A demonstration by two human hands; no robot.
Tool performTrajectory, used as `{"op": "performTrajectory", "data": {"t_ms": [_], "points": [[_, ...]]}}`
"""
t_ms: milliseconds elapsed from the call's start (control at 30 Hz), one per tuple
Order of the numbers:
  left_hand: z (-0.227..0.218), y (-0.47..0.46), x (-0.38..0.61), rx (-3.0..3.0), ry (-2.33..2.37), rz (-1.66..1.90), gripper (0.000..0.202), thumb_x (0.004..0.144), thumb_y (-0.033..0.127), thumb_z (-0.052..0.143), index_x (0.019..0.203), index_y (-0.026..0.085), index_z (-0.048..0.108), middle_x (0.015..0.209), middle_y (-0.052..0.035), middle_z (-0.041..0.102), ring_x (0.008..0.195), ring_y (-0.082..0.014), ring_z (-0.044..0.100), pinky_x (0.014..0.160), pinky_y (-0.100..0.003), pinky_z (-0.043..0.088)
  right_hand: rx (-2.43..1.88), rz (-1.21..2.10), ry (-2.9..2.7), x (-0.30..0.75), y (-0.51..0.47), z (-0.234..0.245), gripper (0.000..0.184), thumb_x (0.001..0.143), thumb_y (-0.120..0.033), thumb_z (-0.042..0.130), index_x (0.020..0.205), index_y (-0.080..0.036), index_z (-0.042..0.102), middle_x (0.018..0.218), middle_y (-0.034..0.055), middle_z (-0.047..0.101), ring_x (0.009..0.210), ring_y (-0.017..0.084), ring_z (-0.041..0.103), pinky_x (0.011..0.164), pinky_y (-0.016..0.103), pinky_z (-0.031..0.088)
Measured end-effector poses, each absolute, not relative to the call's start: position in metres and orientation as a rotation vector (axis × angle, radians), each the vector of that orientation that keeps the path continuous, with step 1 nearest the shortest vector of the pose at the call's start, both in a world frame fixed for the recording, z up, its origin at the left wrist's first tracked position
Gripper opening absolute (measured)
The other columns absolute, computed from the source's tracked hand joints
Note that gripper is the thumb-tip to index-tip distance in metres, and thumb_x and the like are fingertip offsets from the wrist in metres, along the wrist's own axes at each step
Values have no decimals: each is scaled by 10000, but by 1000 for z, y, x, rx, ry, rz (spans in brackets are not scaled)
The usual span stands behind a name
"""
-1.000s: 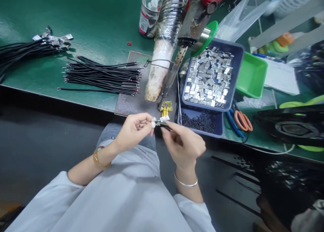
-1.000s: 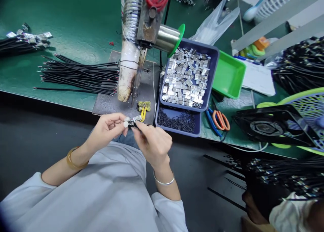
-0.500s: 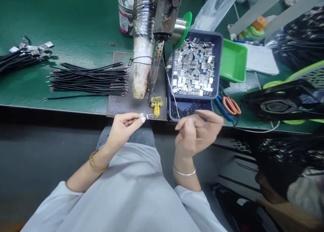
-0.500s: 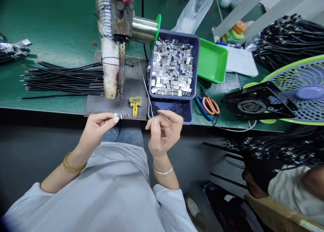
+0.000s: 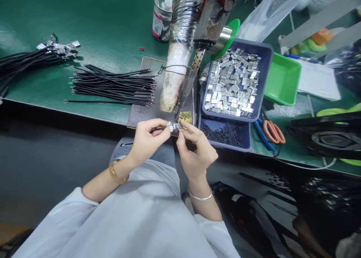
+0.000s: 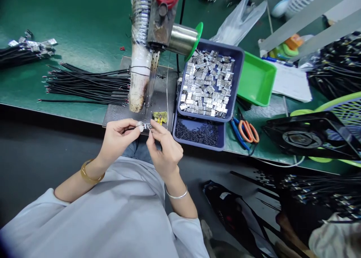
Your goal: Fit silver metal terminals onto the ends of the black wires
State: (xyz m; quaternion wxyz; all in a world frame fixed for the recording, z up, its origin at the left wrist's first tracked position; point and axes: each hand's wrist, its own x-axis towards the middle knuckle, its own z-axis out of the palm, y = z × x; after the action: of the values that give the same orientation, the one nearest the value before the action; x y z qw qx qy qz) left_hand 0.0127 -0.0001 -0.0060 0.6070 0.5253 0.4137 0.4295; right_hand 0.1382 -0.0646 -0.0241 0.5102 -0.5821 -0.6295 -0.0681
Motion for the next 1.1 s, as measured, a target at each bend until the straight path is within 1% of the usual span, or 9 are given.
{"op": "performTrajectory", "data": {"t_ms": [100,233,300,400,533,733,933,1100], "points": [[-4,2,16,1257,931,1055,113,721,195,692,643,122,727,569,20,585,489,-50,381,456,-158,342,-1402,-149,-1490,138,-61,-24,179,878,-66,686,900,-231,618,1056,52,807,958,194,791,792,277,657],[-2,4,18,1291,933,1103,120,738,168,668,634,123,708,548,36,547,474,-41,355,450,-148,336,-1397,-62,-1432,138,-56,-24,141,888,-113,689,863,-226,610,1076,57,802,880,183,796,731,275,659],[-3,5,18,1290,944,1109,122,745,171,668,639,122,703,564,30,563,483,-45,380,457,-147,350,-1393,-17,-1410,139,-54,-24,132,890,-122,690,854,-223,611,1086,60,800,846,177,795,715,275,660],[-2,5,19,1289,950,1111,125,752,176,663,646,122,700,587,18,591,495,-51,415,464,-146,365,-1381,-14,-1397,139,-52,-24,127,883,-116,702,857,-218,629,1075,62,802,882,179,794,744,274,660],[1,6,19,1310,945,1136,120,742,161,651,636,123,693,562,29,569,471,-40,376,450,-144,347,-1363,-25,-1391,139,-51,-21,132,871,-97,716,871,-217,661,1057,60,803,968,195,787,802,292,665],[4,8,18,1279,970,1073,118,717,200,663,634,127,702,582,18,585,494,-50,384,451,-159,333,-1349,36,-1382,138,-55,-19,156,865,-76,695,857,-217,629,1127,68,790,939,191,792,796,302,682],[1,8,17,1247,982,993,109,705,199,667,639,121,707,551,32,502,501,-50,349,449,-157,299,-1359,62,-1435,141,-59,-22,170,870,-68,672,841,-218,598,1116,77,791,941,187,791,789,289,683],[3,6,16,1264,973,992,106,708,190,654,633,123,687,553,41,475,502,-46,310,453,-145,329,-1355,-11,-1457,141,-60,-23,174,868,-57,676,867,-216,605,1084,78,798,905,179,794,771,278,680]]}}
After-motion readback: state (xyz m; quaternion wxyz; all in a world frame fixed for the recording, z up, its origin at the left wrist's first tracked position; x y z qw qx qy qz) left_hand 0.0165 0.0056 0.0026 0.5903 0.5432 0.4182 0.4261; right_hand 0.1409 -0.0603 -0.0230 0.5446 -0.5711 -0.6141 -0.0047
